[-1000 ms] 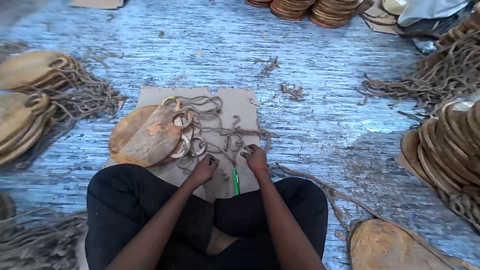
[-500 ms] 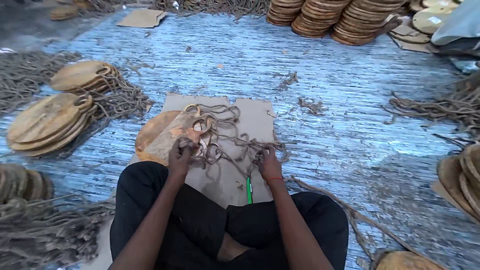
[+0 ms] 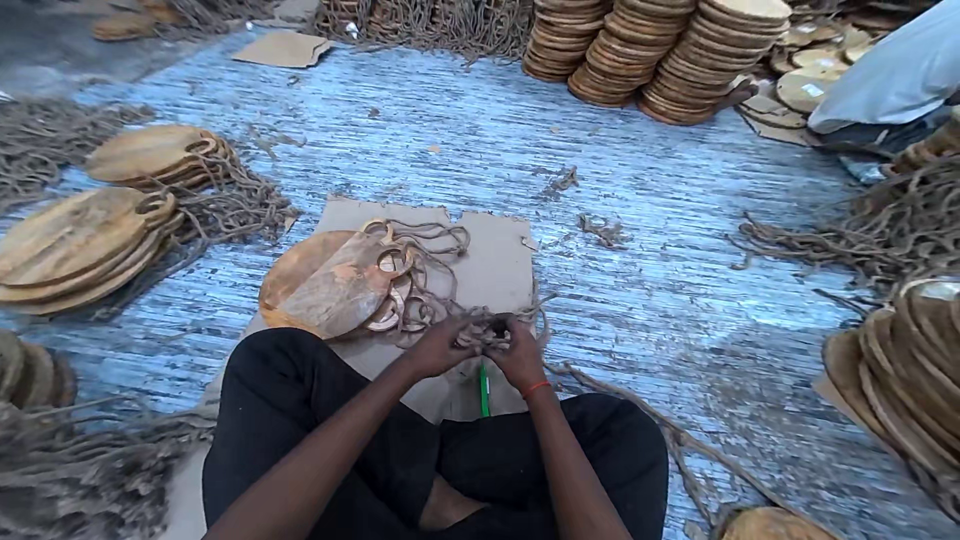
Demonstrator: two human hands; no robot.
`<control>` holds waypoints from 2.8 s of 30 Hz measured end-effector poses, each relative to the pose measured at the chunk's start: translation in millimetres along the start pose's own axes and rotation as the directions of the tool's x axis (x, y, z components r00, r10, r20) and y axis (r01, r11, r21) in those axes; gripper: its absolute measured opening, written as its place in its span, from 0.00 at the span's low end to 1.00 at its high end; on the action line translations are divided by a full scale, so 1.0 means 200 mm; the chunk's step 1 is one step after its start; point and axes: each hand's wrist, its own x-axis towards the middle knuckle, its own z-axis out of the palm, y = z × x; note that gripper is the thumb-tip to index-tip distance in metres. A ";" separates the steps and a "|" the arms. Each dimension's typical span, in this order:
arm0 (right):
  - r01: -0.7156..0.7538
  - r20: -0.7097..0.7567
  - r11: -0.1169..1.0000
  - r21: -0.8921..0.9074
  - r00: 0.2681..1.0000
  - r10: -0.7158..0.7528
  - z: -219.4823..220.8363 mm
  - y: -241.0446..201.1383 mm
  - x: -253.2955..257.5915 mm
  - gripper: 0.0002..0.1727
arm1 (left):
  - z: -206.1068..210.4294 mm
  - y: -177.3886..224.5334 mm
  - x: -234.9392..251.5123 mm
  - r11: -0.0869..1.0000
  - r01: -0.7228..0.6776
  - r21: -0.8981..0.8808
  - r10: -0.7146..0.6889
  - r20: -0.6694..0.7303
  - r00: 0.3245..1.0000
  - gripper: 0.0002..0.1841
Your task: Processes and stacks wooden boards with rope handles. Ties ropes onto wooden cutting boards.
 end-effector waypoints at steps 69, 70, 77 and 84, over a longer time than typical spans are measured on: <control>-0.383 0.245 0.924 -0.025 0.893 0.377 -0.01 0.02 -0.04 0.12 | 0.22 -0.28 0.11 0.904 0.388 -0.180 -0.398 -0.022 0.917 0.22; -0.402 0.246 0.915 -0.036 0.884 0.398 0.00 0.03 -0.03 0.12 | 0.23 -0.28 0.11 0.904 0.403 -0.141 -0.410 -0.028 0.912 0.22; -0.501 0.200 0.861 0.094 0.856 0.476 0.02 0.06 -0.05 0.12 | 0.29 -0.23 0.13 0.849 0.453 -0.273 -0.476 -0.018 0.879 0.13; -0.544 0.223 0.838 -0.037 0.813 0.537 0.05 0.12 0.01 0.11 | 0.33 -0.21 0.18 0.849 0.517 -0.106 -0.525 -0.077 0.847 0.13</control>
